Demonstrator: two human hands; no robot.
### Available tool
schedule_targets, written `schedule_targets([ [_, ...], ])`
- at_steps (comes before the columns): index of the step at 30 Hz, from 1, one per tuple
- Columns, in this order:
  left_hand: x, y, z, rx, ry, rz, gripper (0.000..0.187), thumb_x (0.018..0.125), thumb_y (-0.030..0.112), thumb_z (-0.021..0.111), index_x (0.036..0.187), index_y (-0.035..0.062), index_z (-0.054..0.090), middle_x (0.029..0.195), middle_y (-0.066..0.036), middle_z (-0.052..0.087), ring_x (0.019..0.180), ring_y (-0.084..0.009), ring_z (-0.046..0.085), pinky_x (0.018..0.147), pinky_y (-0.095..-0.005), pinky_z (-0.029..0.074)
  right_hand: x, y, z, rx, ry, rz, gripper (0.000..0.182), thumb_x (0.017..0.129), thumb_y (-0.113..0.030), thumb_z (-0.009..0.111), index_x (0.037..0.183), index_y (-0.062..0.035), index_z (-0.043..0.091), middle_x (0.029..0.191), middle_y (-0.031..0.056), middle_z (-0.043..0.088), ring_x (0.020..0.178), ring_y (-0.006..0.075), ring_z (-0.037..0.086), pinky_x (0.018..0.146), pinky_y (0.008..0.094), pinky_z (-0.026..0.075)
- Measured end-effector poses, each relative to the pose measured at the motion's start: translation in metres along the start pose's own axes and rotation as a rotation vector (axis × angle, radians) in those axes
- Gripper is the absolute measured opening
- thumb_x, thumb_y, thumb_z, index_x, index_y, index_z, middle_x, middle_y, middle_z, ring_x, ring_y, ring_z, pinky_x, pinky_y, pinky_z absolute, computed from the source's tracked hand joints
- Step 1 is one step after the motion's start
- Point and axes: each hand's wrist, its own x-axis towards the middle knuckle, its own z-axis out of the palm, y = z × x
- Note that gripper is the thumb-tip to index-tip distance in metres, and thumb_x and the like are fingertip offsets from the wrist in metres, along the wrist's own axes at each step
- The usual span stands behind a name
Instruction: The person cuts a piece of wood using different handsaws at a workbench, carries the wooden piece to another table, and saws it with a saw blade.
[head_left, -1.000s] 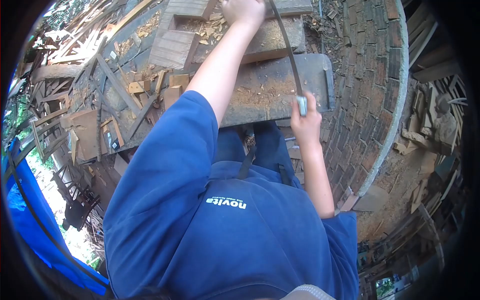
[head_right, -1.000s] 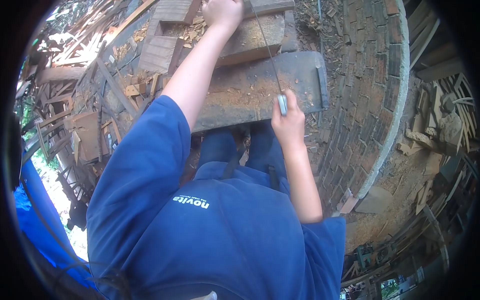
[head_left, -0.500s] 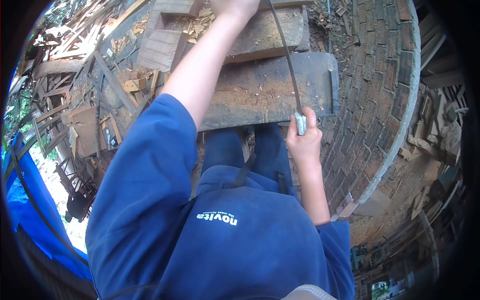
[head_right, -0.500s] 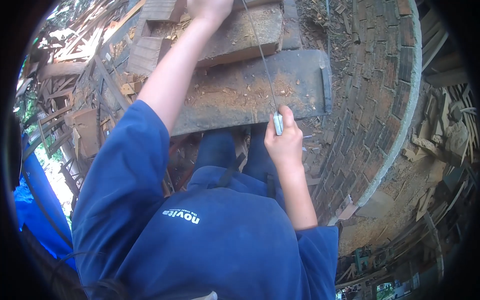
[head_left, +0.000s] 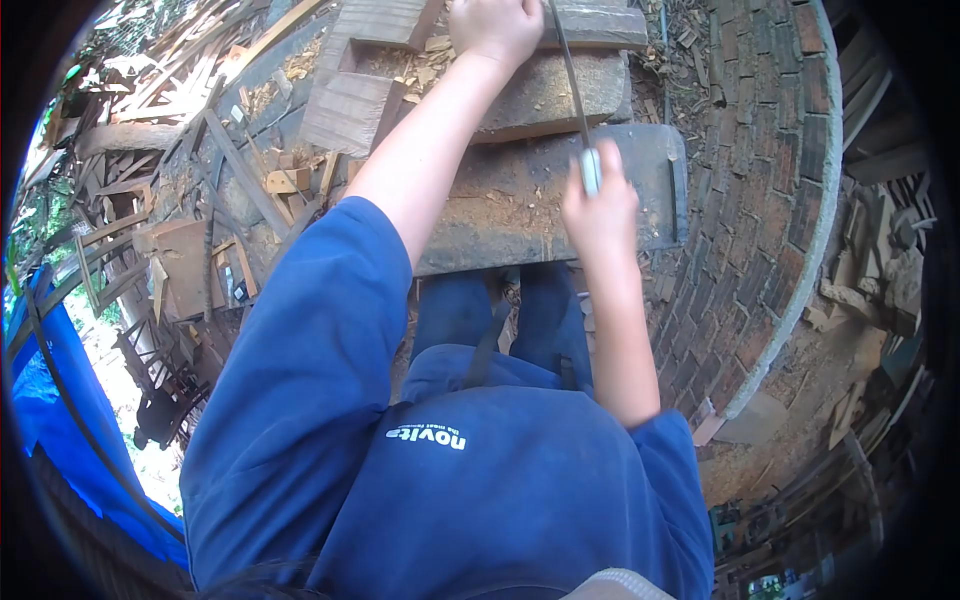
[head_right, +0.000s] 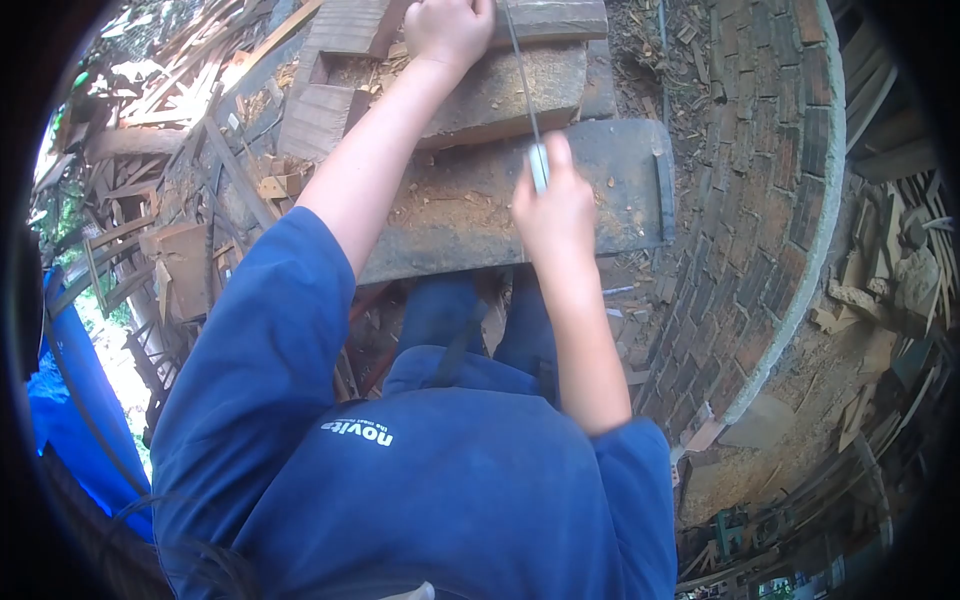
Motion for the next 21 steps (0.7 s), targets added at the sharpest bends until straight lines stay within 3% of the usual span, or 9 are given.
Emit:
schedule_targets([
  [4, 0.007, -0.002, 0.006, 0.019, -0.024, -0.087, 0.025, 0.085, 0.026, 0.056, 0.071, 0.0074, 0.066, 0.080, -0.016, 0.069, 0.079, -0.0344, 0.066, 0.076, -0.0479, 0.050, 0.009, 0.014, 0.021, 0.063, 0.074, -0.035, 0.018, 0.093, -0.013, 0.059, 0.108, -0.0069, 0.051, 0.078, 0.0291, 0.064, 0.079, 0.0496, 0.064, 0.064, 0.0545, 0.051],
  [6, 0.003, -0.002, 0.007, 0.012, -0.025, -0.084, 0.026, 0.086, 0.026, 0.055, 0.072, 0.0075, 0.067, 0.080, -0.016, 0.069, 0.079, -0.0342, 0.066, 0.076, -0.0478, 0.050, -0.031, 0.033, 0.008, 0.031, 0.009, 0.005, 0.020, 0.091, -0.012, 0.061, 0.108, -0.0048, 0.054, 0.080, 0.0288, 0.065, 0.079, 0.0488, 0.065, 0.065, 0.0520, 0.053],
  [10, 0.007, -0.003, 0.001, 0.008, -0.071, -0.067, 0.027, 0.087, 0.026, 0.054, 0.073, 0.0070, 0.067, 0.080, -0.016, 0.069, 0.078, -0.0350, 0.067, 0.077, -0.0492, 0.051, -0.136, 0.077, -0.009, 0.109, 0.113, -0.018, 0.016, 0.088, -0.006, 0.064, 0.103, -0.0016, 0.058, 0.078, 0.0224, 0.066, 0.078, 0.0437, 0.068, 0.066, 0.0441, 0.055],
  [13, 0.004, 0.000, 0.000, -0.011, -0.104, -0.014, 0.029, 0.088, 0.027, 0.054, 0.073, 0.0064, 0.068, 0.080, -0.017, 0.069, 0.077, -0.0357, 0.067, 0.077, -0.0497, 0.051, -0.096, 0.055, -0.003, 0.120, 0.054, -0.006, 0.018, 0.088, -0.006, 0.064, 0.104, -0.0026, 0.057, 0.078, 0.0233, 0.066, 0.079, 0.0443, 0.068, 0.066, 0.0446, 0.055],
  [17, 0.004, -0.001, -0.002, -0.006, -0.084, -0.028, 0.030, 0.088, 0.028, 0.053, 0.074, 0.0061, 0.068, 0.081, -0.017, 0.070, 0.077, -0.0372, 0.067, 0.077, -0.0498, 0.052, 0.030, -0.002, 0.040, 0.011, 0.164, -0.018, 0.025, 0.093, -0.017, 0.058, 0.115, -0.0051, 0.052, 0.077, 0.0298, 0.064, 0.081, 0.0500, 0.064, 0.064, 0.0537, 0.052],
  [21, 0.006, 0.001, -0.003, 0.019, -0.097, -0.052, 0.031, 0.088, 0.029, 0.052, 0.075, 0.0061, 0.068, 0.083, -0.017, 0.070, 0.079, -0.0380, 0.067, 0.077, -0.0503, 0.052, -0.023, 0.017, 0.024, 0.056, 0.091, 0.009, 0.023, 0.091, -0.012, 0.059, 0.112, -0.0043, 0.053, 0.079, 0.0301, 0.064, 0.081, 0.0490, 0.064, 0.064, 0.0535, 0.053],
])
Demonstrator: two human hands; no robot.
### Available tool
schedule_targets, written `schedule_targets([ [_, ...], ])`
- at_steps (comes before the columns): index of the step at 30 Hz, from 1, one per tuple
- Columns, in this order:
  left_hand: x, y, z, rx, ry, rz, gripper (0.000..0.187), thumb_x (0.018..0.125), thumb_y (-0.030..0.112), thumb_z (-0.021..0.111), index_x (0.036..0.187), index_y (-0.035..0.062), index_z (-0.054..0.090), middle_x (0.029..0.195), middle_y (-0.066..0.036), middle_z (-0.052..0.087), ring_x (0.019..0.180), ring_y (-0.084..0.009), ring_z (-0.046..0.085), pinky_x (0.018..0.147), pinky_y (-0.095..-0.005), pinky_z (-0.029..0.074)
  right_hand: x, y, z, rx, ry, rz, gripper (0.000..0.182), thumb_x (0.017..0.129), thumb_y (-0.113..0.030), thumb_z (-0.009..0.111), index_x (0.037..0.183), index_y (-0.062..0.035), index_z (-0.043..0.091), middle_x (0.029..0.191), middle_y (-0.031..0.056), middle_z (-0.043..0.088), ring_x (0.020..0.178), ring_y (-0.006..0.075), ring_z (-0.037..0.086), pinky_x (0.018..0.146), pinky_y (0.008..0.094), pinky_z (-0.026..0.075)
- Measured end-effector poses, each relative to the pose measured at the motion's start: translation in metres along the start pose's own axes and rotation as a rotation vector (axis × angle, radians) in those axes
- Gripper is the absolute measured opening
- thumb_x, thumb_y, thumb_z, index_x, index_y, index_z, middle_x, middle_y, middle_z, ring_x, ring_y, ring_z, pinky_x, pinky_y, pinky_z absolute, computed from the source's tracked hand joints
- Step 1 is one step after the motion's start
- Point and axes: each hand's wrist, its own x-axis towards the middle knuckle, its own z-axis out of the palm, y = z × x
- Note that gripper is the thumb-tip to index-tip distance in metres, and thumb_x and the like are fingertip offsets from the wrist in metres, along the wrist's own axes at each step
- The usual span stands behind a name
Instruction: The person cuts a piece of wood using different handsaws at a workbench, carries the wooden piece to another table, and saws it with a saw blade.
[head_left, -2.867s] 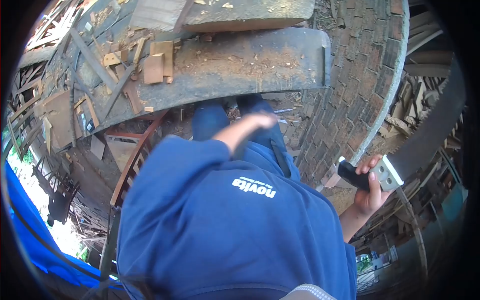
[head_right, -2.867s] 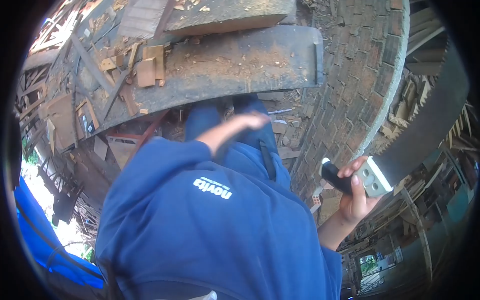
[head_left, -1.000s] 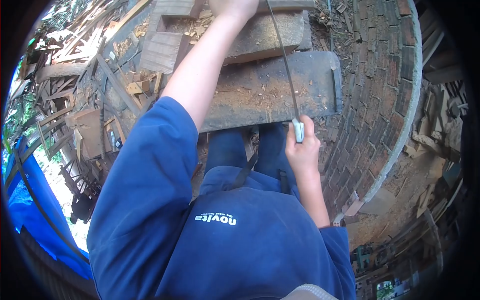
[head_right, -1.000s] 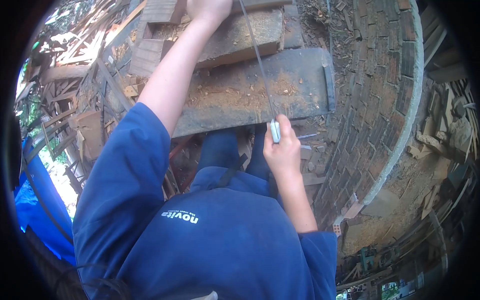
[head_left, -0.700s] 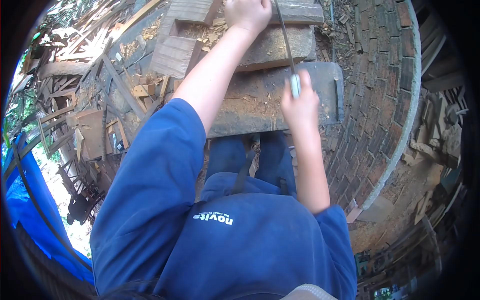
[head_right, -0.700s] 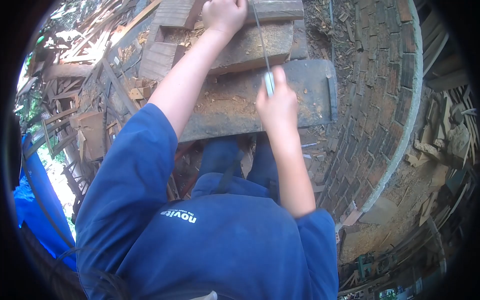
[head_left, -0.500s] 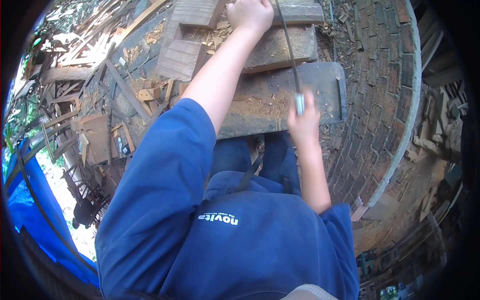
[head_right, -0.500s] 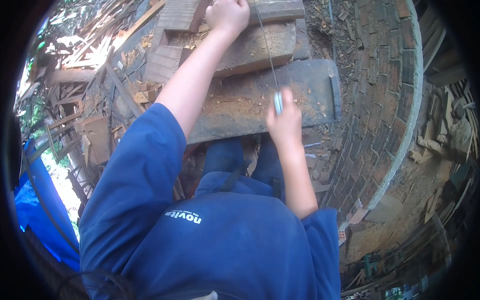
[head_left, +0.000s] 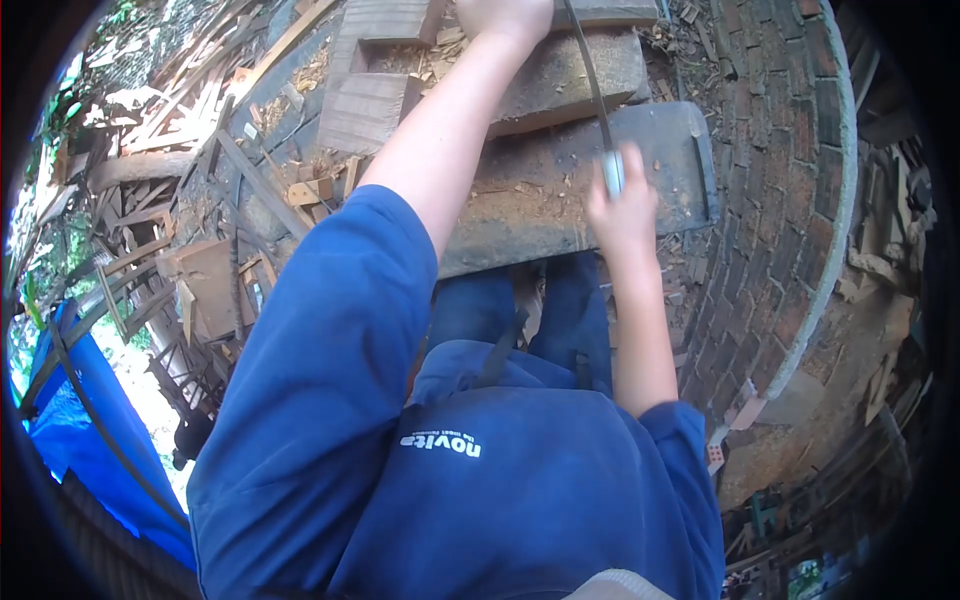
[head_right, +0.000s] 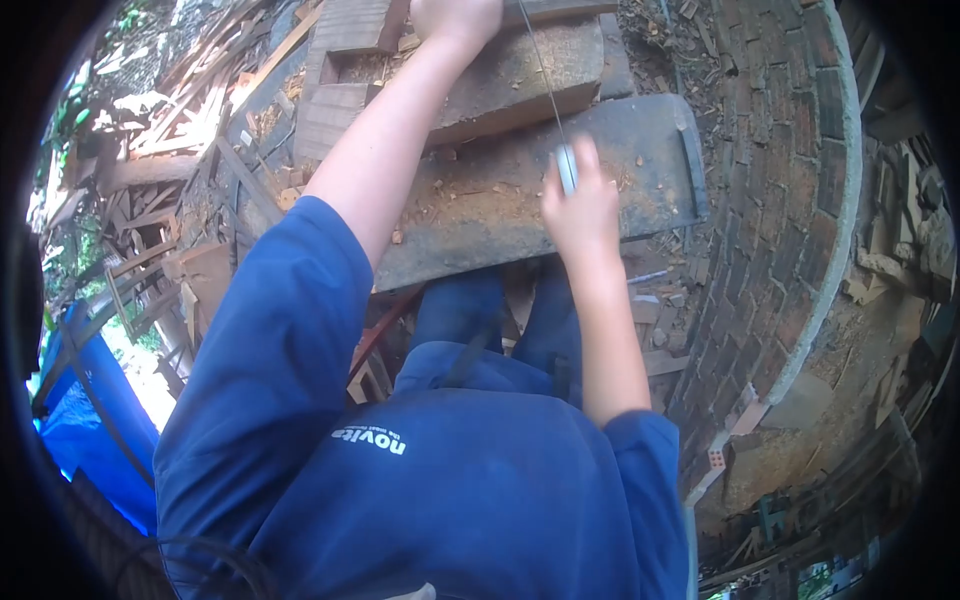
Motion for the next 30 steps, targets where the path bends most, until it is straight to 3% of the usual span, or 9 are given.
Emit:
schedule_targets([
  [2, 0.000, 0.007, -0.012, -0.018, -0.090, -0.060, 0.032, 0.089, 0.029, 0.051, 0.076, 0.0060, 0.068, 0.085, -0.018, 0.070, 0.082, -0.0382, 0.067, 0.079, -0.0507, 0.052, -0.066, 0.035, -0.010, 0.058, 0.051, -0.080, 0.022, 0.090, -0.011, 0.060, 0.110, -0.0046, 0.053, 0.077, 0.0290, 0.064, 0.079, 0.0487, 0.064, 0.062, 0.0525, 0.053],
  [5, -0.002, 0.002, -0.012, -0.044, -0.098, -0.042, 0.033, 0.090, 0.030, 0.051, 0.076, 0.0059, 0.068, 0.086, -0.019, 0.070, 0.084, -0.0383, 0.068, 0.080, -0.0504, 0.052, -0.071, 0.026, -0.012, 0.080, 0.054, -0.048, 0.021, 0.090, -0.010, 0.061, 0.109, -0.0062, 0.054, 0.074, 0.0275, 0.064, 0.076, 0.0480, 0.065, 0.060, 0.0515, 0.052],
  [10, -0.002, -0.007, 0.002, -0.004, -0.011, 0.046, 0.034, 0.090, 0.031, 0.050, 0.079, 0.0056, 0.069, 0.086, -0.019, 0.070, 0.083, -0.0392, 0.067, 0.079, -0.0509, 0.052, 0.010, 0.007, 0.020, 0.016, 0.118, -0.075, 0.016, 0.091, -0.010, 0.060, 0.105, -0.0069, 0.052, 0.073, 0.0270, 0.064, 0.076, 0.0464, 0.066, 0.058, 0.0519, 0.052],
  [14, -0.010, 0.007, -0.003, -0.021, -0.001, -0.001, 0.034, 0.090, 0.030, 0.051, 0.078, 0.0054, 0.070, 0.083, -0.020, 0.070, 0.078, -0.0389, 0.068, 0.077, -0.0505, 0.053, -0.065, 0.019, -0.001, 0.077, 0.088, 0.027, 0.015, 0.089, -0.007, 0.062, 0.102, -0.0039, 0.054, 0.077, 0.0259, 0.064, 0.075, 0.0473, 0.065, 0.061, 0.0492, 0.052],
  [18, -0.031, 0.043, -0.004, -0.202, -0.094, 0.150, 0.030, 0.088, 0.026, 0.053, 0.073, 0.0056, 0.069, 0.079, -0.019, 0.069, 0.076, -0.0374, 0.067, 0.075, -0.0495, 0.052, -0.119, 0.016, -0.017, 0.074, 0.191, 0.158, 0.015, 0.089, -0.007, 0.065, 0.102, -0.0028, 0.058, 0.075, 0.0192, 0.065, 0.071, 0.0329, 0.071, 0.063, 0.0376, 0.053],
  [20, -0.029, 0.050, 0.011, -0.159, -0.005, 0.197, 0.032, 0.088, 0.027, 0.053, 0.073, 0.0045, 0.069, 0.082, -0.018, 0.070, 0.077, -0.0366, 0.068, 0.077, -0.0487, 0.052, -0.115, 0.018, -0.024, 0.114, 0.186, 0.252, 0.016, 0.089, -0.006, 0.064, 0.103, -0.0034, 0.058, 0.075, 0.0203, 0.065, 0.072, 0.0358, 0.071, 0.063, 0.0384, 0.054],
  [24, -0.026, 0.055, 0.011, -0.123, -0.031, 0.220, 0.032, 0.089, 0.028, 0.052, 0.075, 0.0044, 0.069, 0.084, -0.018, 0.070, 0.080, -0.0359, 0.068, 0.078, -0.0486, 0.051, -0.025, -0.008, -0.023, -0.001, 0.131, 0.217, 0.018, 0.091, -0.011, 0.061, 0.107, -0.0065, 0.055, 0.077, 0.0269, 0.064, 0.077, 0.0476, 0.065, 0.061, 0.0478, 0.052],
  [27, -0.025, 0.054, 0.015, -0.086, -0.042, 0.194, 0.033, 0.089, 0.029, 0.052, 0.075, 0.0045, 0.069, 0.084, -0.017, 0.070, 0.080, -0.0358, 0.068, 0.077, -0.0486, 0.051, -0.004, 0.001, -0.007, 0.028, 0.194, 0.147, 0.020, 0.091, -0.013, 0.060, 0.110, -0.0077, 0.054, 0.079, 0.0287, 0.063, 0.078, 0.0496, 0.062, 0.061, 0.0510, 0.050],
  [30, -0.028, 0.054, 0.014, -0.079, -0.081, 0.191, 0.032, 0.089, 0.029, 0.053, 0.076, 0.0047, 0.069, 0.083, -0.018, 0.070, 0.079, -0.0357, 0.068, 0.075, -0.0488, 0.051, -0.090, 0.026, -0.006, 0.087, 0.222, 0.166, 0.018, 0.089, -0.008, 0.062, 0.106, -0.0044, 0.057, 0.079, 0.0257, 0.065, 0.079, 0.0454, 0.067, 0.064, 0.0450, 0.053],
])
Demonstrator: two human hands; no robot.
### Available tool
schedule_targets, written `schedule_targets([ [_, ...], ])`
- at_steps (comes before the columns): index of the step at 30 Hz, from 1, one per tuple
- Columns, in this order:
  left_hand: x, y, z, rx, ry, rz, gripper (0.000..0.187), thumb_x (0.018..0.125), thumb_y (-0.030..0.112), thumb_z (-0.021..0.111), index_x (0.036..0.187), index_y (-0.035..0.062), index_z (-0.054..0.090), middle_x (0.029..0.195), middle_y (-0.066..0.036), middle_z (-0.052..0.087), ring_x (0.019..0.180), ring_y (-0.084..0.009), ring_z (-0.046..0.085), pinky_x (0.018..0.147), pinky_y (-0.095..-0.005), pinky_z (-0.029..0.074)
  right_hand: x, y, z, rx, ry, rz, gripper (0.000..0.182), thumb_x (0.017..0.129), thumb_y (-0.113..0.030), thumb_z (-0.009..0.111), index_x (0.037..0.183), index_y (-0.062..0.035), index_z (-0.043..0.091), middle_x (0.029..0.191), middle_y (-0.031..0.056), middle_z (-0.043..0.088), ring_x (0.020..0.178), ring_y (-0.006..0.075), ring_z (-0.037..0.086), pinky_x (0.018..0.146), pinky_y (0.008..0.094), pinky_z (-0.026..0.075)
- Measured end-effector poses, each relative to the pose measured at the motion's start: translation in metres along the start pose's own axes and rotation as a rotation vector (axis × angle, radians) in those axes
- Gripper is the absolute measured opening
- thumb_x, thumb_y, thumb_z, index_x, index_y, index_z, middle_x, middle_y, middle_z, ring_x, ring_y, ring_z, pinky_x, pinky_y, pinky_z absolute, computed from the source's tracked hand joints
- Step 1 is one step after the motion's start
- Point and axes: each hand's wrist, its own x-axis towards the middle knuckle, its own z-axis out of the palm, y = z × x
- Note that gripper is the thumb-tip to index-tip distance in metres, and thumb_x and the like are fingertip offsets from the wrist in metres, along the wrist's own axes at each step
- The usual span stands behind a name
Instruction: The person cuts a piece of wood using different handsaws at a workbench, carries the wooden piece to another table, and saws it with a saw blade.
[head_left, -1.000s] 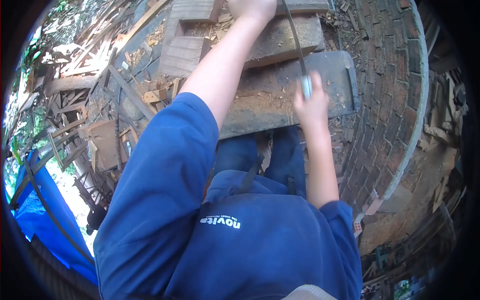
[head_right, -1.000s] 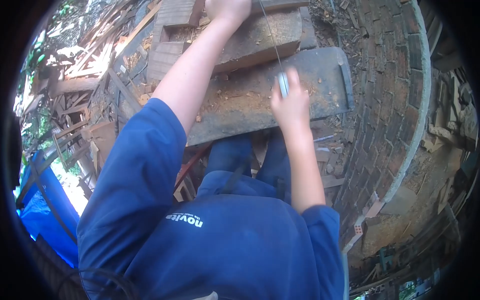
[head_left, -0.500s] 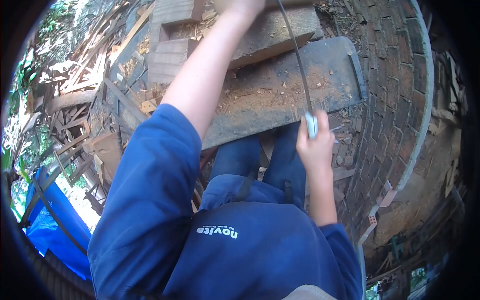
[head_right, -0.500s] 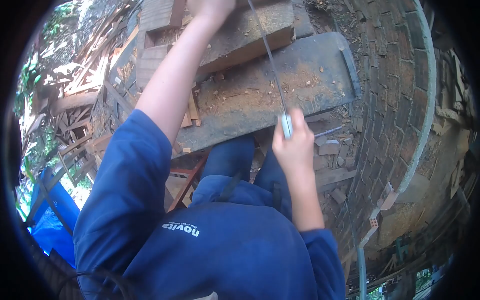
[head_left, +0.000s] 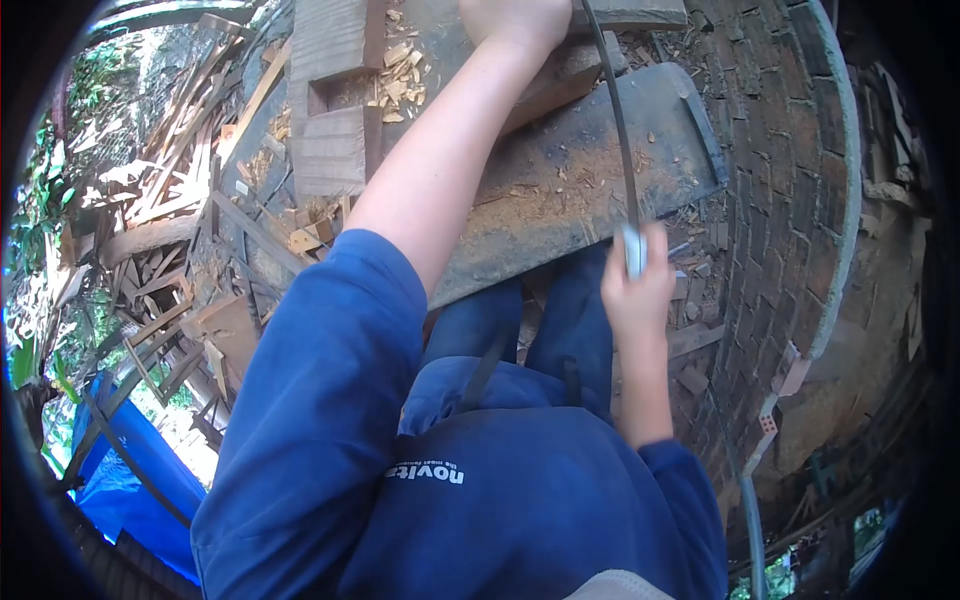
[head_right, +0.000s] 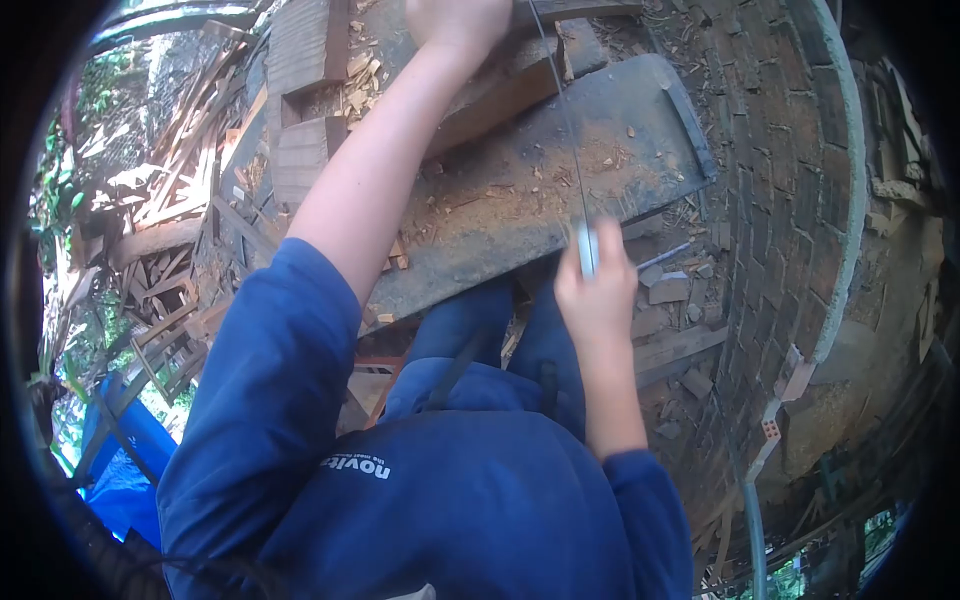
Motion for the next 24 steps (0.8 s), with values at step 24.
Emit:
schedule_targets([
  [24, 0.008, -0.002, -0.002, -0.059, -0.020, -0.103, 0.033, 0.088, 0.032, 0.052, 0.083, 0.0078, 0.074, 0.089, -0.018, 0.072, 0.084, -0.0357, 0.070, 0.081, -0.0464, 0.054, -0.018, 0.009, 0.000, -0.029, 0.044, -0.171, 0.028, 0.089, -0.006, 0.061, 0.117, -0.0041, 0.056, 0.081, 0.0273, 0.066, 0.084, 0.0450, 0.068, 0.068, 0.0439, 0.055],
])
